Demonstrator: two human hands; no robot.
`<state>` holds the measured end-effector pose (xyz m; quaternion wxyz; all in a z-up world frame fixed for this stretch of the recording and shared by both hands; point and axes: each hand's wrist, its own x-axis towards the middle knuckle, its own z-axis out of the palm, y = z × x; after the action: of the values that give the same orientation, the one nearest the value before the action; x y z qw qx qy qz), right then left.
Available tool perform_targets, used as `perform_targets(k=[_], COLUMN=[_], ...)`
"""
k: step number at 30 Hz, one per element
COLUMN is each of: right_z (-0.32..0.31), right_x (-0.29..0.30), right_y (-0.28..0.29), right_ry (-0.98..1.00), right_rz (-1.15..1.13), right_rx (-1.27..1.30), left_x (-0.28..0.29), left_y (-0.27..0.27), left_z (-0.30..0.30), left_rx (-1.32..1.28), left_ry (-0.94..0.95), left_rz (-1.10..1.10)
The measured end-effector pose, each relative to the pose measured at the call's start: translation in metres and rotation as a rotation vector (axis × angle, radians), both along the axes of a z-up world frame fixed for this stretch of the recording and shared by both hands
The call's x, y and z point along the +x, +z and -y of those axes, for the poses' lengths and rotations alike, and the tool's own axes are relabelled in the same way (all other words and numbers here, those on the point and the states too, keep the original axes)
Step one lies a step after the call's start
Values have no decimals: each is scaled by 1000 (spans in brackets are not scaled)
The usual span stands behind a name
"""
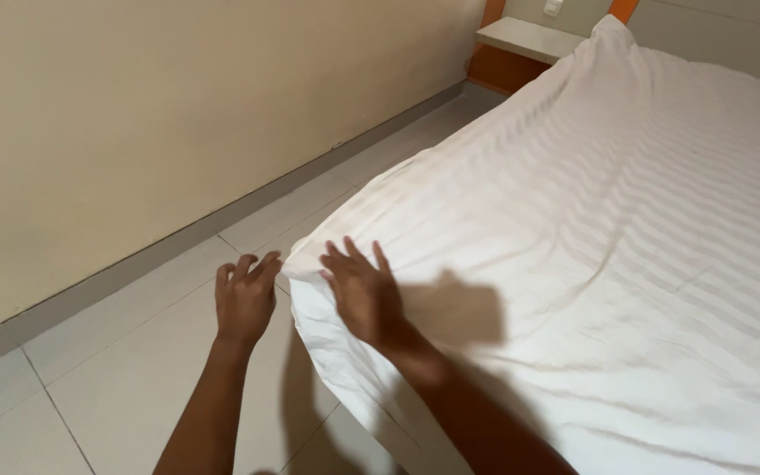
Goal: The person smooths a white bedsheet over a mattress, tucks the edges under the mattress, and folds the corners to create a neat appearance. The person works around the bed, adjusting the sheet by hand to remove wrinkles and secure the fabric.
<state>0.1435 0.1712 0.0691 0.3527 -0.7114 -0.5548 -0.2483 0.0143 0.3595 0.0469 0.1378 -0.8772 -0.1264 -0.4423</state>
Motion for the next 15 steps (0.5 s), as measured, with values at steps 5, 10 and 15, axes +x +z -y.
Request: perform_targets(k=[5, 10, 15], right_z=[-6, 1, 10], right_x=[-24, -21, -11], right_y=[1, -8, 1], right_ry=[69, 77, 75], right_rz=[-35, -34, -2], right_rx=[-111, -187, -209], left_x=[-10, 1, 17], left_y=[-27, -53, -48], left_z=[3, 9, 11], left_rx=[-106, -208, -347], left_ry=[39, 45, 47], left_rz=[42, 60, 72])
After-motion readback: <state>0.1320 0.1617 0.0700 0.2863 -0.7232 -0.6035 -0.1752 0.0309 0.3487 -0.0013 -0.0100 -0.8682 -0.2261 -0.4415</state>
